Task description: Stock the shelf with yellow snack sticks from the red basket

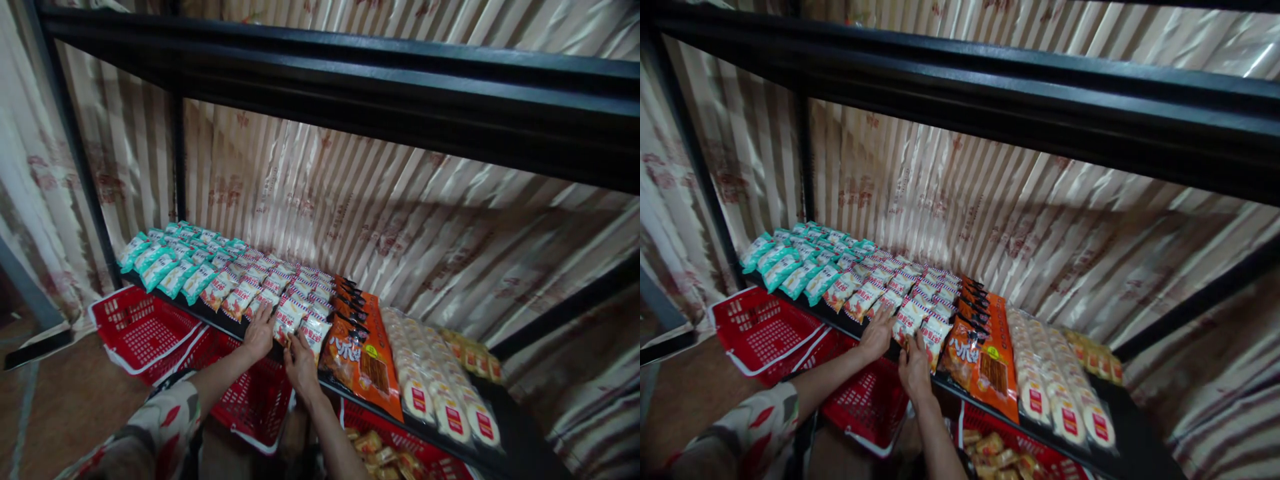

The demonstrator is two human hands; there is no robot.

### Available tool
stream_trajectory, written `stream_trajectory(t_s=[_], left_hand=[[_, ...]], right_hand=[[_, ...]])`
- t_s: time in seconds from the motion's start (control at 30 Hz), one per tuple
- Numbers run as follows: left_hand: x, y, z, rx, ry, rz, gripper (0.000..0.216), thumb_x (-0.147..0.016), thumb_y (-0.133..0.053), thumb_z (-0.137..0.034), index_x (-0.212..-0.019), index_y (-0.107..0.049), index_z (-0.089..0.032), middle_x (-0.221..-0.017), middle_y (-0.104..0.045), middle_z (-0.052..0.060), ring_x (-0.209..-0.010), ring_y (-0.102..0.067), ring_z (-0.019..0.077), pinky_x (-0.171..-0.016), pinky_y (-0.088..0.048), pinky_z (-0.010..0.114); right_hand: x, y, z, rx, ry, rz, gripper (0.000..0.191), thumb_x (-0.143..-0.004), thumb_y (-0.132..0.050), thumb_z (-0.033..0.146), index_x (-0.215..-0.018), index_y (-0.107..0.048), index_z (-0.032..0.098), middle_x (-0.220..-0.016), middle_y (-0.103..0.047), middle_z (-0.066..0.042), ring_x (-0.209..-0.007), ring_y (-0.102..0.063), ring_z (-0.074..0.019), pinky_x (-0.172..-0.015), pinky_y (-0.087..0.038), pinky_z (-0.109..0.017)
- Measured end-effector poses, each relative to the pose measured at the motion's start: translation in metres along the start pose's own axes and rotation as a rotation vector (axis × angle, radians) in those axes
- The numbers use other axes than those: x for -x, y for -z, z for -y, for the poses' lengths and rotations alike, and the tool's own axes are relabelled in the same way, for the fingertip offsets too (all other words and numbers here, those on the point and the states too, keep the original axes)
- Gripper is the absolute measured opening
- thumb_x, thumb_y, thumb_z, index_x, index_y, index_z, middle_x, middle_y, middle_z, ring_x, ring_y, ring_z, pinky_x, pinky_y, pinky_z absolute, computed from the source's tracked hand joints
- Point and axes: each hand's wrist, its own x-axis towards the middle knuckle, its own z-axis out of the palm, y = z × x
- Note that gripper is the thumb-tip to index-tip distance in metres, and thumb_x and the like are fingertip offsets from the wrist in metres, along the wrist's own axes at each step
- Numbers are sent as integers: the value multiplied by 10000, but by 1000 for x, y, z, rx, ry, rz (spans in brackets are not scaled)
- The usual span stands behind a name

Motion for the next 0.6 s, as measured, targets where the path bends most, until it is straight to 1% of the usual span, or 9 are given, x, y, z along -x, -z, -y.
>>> stream_trajectory(t_s=[0.17, 0.27, 0.43, 0.5, 0.6], left_hand=[[-23, 10, 13, -42, -40, 9, 518, -788, -430, -68, -1294, -528, -119, -1457, -396, 120, -1426, -154, 247, -1150, -227, 437], [-30, 13, 23, -47, -81, 22, 520, -795, -454, -90, -1308, -516, -142, -1471, -374, 113, -1429, -122, 275, -1138, -237, 464], [-36, 18, 36, -20, -106, 50, 536, -787, -478, -97, -1320, -501, -145, -1494, -321, 139, -1428, -97, 314, -1115, -256, 496], [-41, 16, 39, -8, -111, 66, 548, -781, -477, -97, -1328, -489, -134, -1490, -327, 144, -1428, -100, 314, -1116, -251, 498], [-51, 8, 43, 14, -123, 76, 532, -812, -441, -128, -1343, -470, -126, -1489, -335, 134, -1429, -100, 302, -1123, -225, 500]], right_hand=[[-7, -9, 3, 15, -20, -10, 383, -812, -428, 161, -1117, -658, 124, -1298, -562, -181, -1195, -549, -269, -981, -467, -416], [-10, -16, 4, 38, -42, -59, 387, -815, -427, 173, -1126, -652, 132, -1267, -589, -163, -1170, -569, -264, -970, -478, -422], [-10, -25, 6, 73, -83, -95, 393, -854, -386, 229, -1107, -647, 78, -1261, -573, -208, -1176, -555, -274, -975, -476, -422], [-10, -27, 6, 91, -93, -120, 395, -862, -382, 242, -1112, -643, 82, -1261, -569, -206, -1185, -547, -271, -979, -474, -417], [-9, -30, 6, 119, -107, -171, 377, -863, -397, 238, -1133, -632, 123, -1284, -560, -176, -1201, -536, -255, -993, -467, -417]])
